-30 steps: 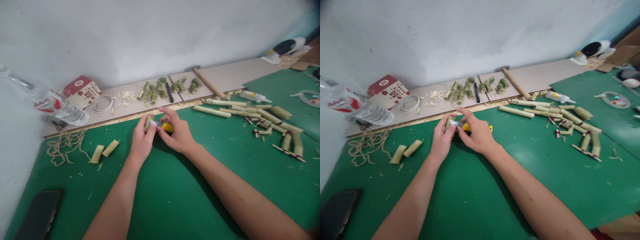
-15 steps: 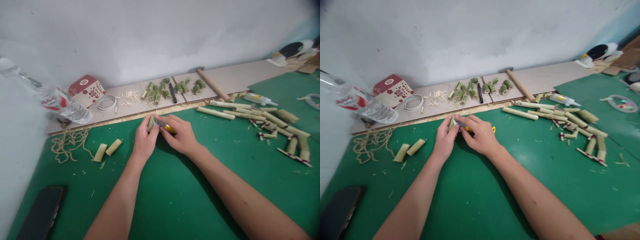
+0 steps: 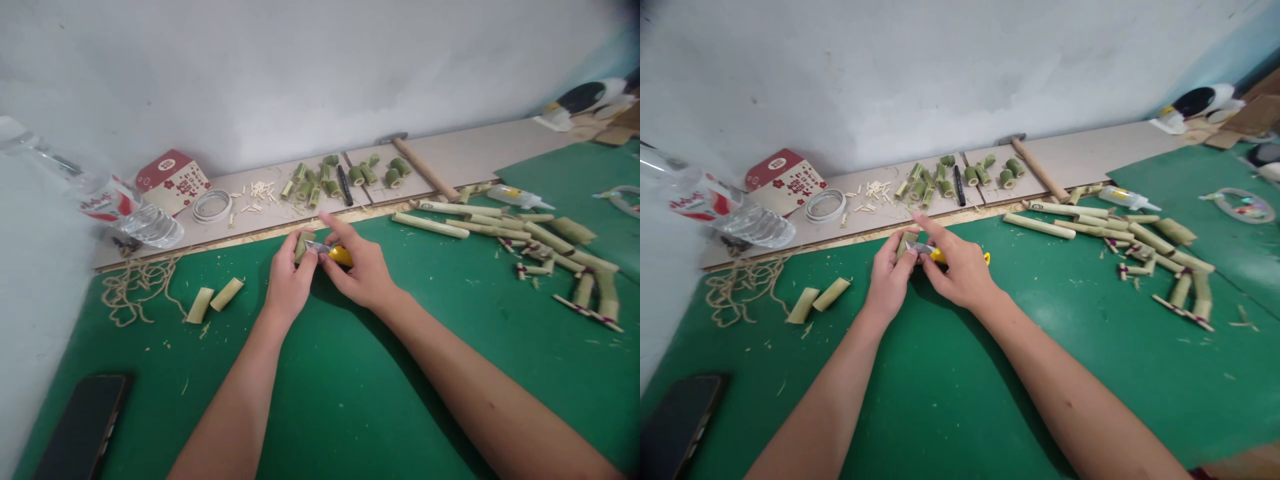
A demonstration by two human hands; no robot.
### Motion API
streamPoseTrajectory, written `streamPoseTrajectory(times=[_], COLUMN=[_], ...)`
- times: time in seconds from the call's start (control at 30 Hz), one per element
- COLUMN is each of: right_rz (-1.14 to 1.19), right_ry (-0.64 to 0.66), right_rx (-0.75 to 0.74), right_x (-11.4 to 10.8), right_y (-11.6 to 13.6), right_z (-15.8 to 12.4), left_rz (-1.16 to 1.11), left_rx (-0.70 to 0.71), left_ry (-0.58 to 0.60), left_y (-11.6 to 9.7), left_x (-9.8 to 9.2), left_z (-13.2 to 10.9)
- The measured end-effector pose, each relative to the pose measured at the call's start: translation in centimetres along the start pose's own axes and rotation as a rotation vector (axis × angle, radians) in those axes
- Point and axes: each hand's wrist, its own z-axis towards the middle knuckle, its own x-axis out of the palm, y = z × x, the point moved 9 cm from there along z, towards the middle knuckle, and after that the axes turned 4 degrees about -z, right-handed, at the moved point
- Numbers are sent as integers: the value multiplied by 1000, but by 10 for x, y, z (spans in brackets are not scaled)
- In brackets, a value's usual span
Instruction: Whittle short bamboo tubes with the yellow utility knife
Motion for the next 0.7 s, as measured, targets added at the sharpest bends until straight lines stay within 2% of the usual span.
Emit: streamPoseTrajectory(times=[0.13, 0.7], right_rz=[-32, -17], right_ry=[14, -11], right_rx=[-50, -40], right_x=[2, -1], right_y=[3, 4], right_z=[1, 2], left_rz=[-19, -55], left_rx=[5, 42], left_ry=[1, 3], left_y=[0, -3], left_x=[0, 2], left_z=[1, 1])
